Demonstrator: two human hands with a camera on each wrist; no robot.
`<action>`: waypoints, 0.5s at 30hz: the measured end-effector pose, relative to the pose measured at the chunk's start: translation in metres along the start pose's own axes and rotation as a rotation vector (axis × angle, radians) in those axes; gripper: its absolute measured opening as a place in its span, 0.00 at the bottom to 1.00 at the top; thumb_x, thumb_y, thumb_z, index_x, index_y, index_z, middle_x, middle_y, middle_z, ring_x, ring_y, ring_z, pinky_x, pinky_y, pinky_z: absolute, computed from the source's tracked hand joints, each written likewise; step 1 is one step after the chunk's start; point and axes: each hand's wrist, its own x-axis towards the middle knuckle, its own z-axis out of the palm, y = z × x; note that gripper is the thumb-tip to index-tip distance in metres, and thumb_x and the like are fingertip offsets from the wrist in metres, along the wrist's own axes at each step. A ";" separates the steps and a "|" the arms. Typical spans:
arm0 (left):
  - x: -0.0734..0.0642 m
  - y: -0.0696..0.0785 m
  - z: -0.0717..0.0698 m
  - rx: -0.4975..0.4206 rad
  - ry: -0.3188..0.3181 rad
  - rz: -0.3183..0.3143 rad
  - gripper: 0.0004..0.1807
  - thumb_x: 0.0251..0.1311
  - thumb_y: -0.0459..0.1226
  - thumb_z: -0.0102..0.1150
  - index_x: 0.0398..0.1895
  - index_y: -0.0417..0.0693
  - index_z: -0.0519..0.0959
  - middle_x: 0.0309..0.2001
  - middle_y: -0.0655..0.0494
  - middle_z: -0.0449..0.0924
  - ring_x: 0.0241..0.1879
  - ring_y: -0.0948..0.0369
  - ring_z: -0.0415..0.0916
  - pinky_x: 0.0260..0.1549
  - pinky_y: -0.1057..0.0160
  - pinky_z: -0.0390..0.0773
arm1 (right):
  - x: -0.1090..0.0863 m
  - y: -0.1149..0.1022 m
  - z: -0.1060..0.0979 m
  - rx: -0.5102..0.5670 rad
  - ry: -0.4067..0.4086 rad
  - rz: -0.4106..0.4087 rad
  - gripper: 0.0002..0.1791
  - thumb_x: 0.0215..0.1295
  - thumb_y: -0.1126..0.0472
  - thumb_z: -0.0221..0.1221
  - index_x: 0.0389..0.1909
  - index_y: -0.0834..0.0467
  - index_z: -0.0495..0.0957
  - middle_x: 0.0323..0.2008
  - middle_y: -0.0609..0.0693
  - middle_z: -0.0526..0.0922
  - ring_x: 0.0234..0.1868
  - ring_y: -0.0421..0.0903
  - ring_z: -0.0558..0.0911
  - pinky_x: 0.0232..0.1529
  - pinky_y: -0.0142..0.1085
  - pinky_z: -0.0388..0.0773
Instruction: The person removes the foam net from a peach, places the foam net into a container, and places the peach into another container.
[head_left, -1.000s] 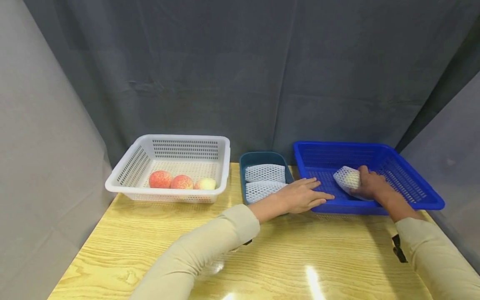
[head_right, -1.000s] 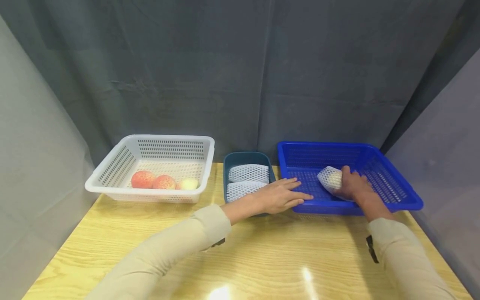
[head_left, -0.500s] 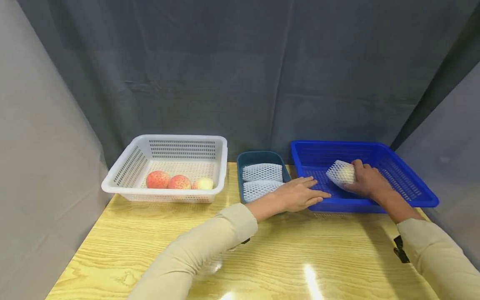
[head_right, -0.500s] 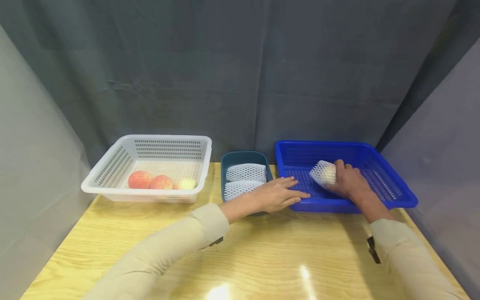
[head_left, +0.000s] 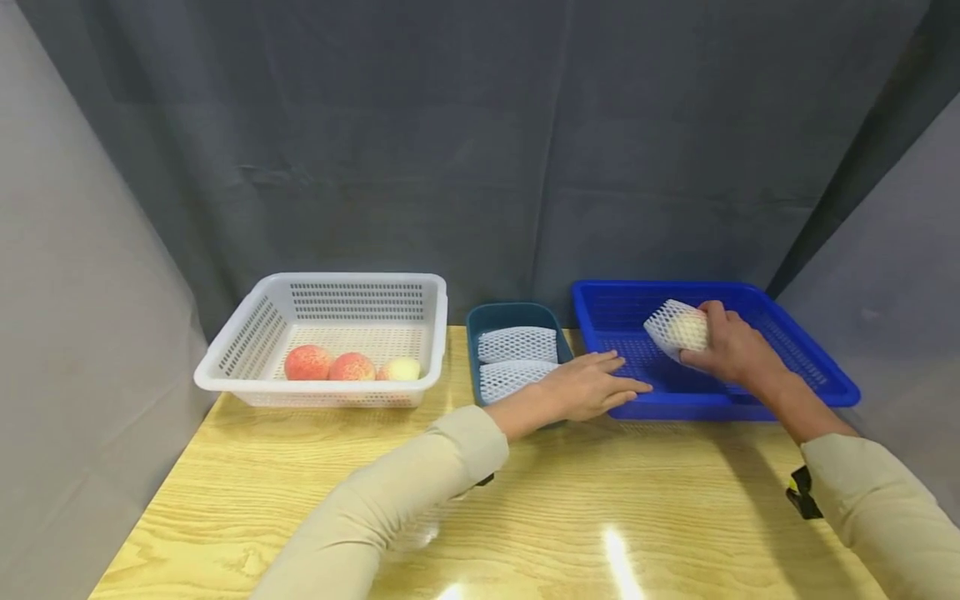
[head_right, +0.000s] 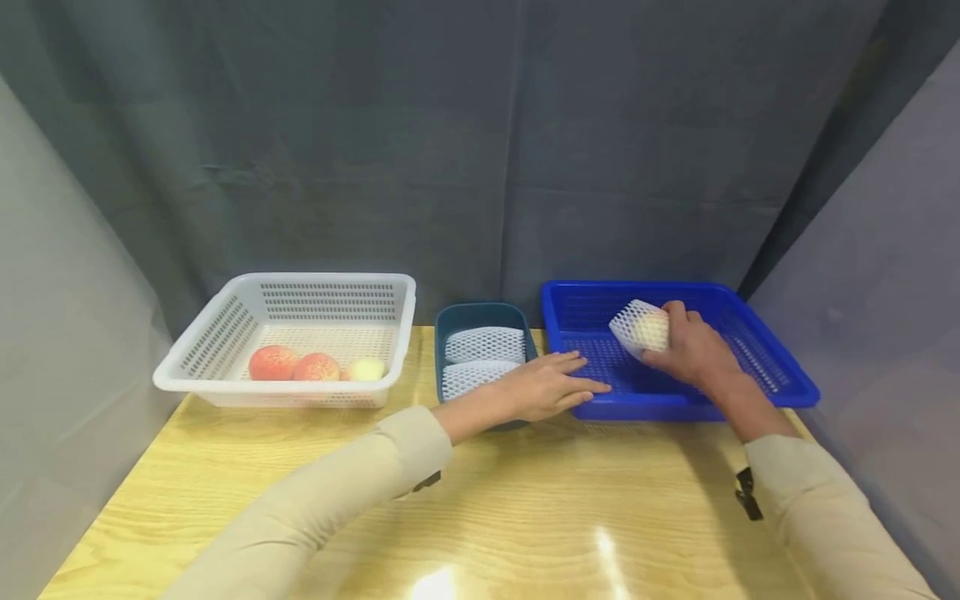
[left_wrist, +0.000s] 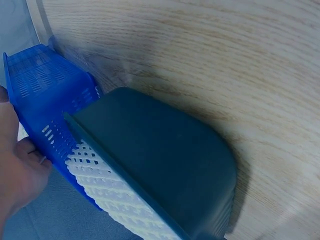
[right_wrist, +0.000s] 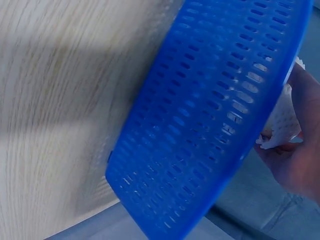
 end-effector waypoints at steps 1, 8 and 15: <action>0.000 0.000 0.000 -0.003 -0.006 -0.004 0.26 0.81 0.51 0.24 0.77 0.74 0.57 0.75 0.54 0.58 0.76 0.55 0.49 0.73 0.61 0.47 | 0.000 -0.002 -0.001 -0.001 0.008 -0.002 0.48 0.57 0.50 0.70 0.65 0.71 0.53 0.45 0.74 0.69 0.37 0.66 0.76 0.30 0.56 0.76; 0.000 0.000 -0.003 -0.021 -0.031 -0.021 0.26 0.80 0.52 0.24 0.77 0.75 0.57 0.75 0.56 0.58 0.76 0.56 0.48 0.73 0.63 0.45 | -0.003 -0.016 -0.011 0.010 0.027 -0.015 0.48 0.58 0.49 0.69 0.66 0.71 0.54 0.46 0.73 0.70 0.38 0.65 0.76 0.29 0.55 0.76; -0.003 -0.003 -0.005 -0.074 0.039 -0.034 0.26 0.80 0.52 0.27 0.77 0.69 0.59 0.75 0.54 0.60 0.75 0.56 0.51 0.73 0.60 0.48 | -0.003 -0.027 -0.017 0.014 0.052 -0.037 0.48 0.58 0.49 0.70 0.67 0.71 0.55 0.47 0.72 0.72 0.39 0.64 0.76 0.31 0.56 0.76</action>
